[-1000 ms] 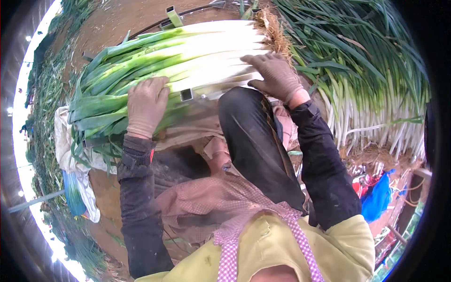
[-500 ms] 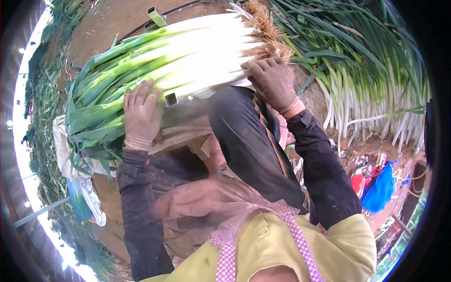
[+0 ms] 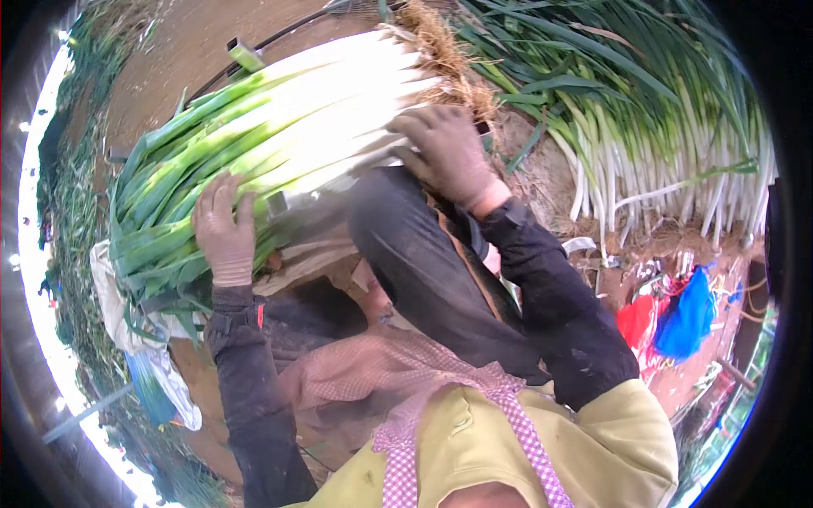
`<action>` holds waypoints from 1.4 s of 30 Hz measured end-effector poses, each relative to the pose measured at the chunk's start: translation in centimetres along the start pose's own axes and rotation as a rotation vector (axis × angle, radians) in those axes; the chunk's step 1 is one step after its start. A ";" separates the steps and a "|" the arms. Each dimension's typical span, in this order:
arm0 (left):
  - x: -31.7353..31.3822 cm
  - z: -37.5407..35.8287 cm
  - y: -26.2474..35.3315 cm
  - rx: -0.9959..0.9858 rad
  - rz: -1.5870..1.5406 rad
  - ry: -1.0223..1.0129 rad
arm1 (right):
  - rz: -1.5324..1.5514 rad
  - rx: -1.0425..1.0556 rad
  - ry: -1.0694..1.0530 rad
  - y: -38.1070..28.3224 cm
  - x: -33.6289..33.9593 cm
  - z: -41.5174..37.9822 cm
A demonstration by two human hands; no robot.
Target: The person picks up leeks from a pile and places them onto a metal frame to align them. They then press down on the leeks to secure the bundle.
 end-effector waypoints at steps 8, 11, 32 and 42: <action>-0.6 0.2 1.2 -0.058 0.096 0.011 | 0.059 0.049 -0.097 2.0 -2.8 0.0; -1.8 -0.2 1.8 -0.073 0.257 0.049 | 0.016 -0.062 -0.032 2.0 -2.6 0.1; -2.4 0.9 -6.5 0.156 0.441 -0.009 | 0.045 -0.268 0.003 5.8 -5.0 2.6; -2.4 0.3 -8.5 0.111 0.364 0.030 | -0.048 -0.645 0.238 20.0 10.3 -14.5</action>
Point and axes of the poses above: each hand's wrist, its own z-axis towards the middle knuckle, its own x-axis out of the back of the hand, y = z × x, the point moved 10 cm from there along z, towards the middle knuckle, and after that the axes turned 2 degrees about y, right-handed, at the moved point
